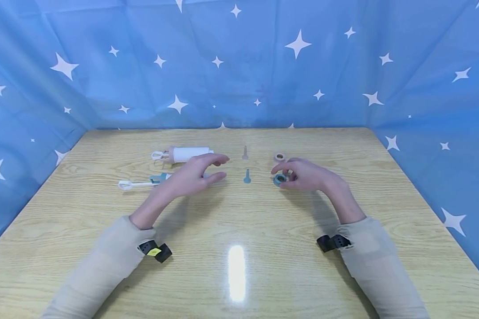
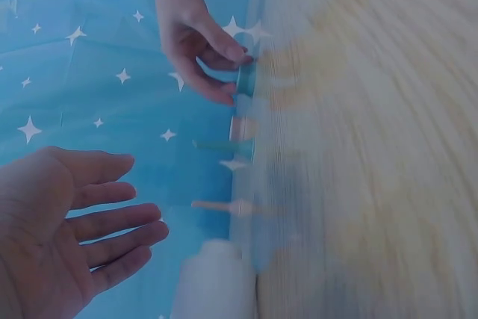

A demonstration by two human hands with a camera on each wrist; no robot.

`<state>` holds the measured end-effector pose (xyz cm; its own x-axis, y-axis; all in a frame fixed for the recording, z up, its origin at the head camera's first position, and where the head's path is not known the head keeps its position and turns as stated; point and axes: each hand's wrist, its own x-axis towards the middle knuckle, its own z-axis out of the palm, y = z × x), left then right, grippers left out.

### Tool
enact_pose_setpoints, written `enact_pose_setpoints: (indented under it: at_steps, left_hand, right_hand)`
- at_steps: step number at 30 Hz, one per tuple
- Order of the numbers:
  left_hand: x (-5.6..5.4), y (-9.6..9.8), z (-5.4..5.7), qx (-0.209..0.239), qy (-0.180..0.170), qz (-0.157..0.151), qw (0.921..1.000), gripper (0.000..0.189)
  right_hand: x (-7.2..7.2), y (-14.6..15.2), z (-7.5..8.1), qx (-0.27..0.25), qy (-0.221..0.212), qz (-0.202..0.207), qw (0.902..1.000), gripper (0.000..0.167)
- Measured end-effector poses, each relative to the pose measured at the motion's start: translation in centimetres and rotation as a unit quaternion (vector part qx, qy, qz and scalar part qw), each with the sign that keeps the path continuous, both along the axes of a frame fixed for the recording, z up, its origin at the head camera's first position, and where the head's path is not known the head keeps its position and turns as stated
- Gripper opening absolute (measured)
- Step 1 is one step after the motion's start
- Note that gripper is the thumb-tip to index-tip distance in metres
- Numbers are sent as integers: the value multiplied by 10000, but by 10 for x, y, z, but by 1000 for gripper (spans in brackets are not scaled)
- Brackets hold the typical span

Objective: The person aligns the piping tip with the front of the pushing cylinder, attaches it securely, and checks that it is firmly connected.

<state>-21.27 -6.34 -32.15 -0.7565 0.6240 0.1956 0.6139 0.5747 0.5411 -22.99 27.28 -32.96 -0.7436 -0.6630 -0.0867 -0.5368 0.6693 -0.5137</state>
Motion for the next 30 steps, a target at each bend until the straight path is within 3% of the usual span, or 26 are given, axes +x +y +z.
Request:
enact_pose_setpoints:
  at_steps: [9, 23, 30]
  left_hand:
    - [-8, 30, -10, 207, -463, -272, 9983, 45]
    - [-10, 63, -22, 533, -651, -132, 9964, 41]
    - [-13, 68, -28, 586, -999, -58, 9933, 33]
  right_hand:
    - [-2, -1, -1, 285, -23, -42, 9996, 27]
    - [-1, -2, 0, 182, -223, -123, 9995, 19]
    - [-2, -2, 0, 171, -152, -59, 9997, 18]
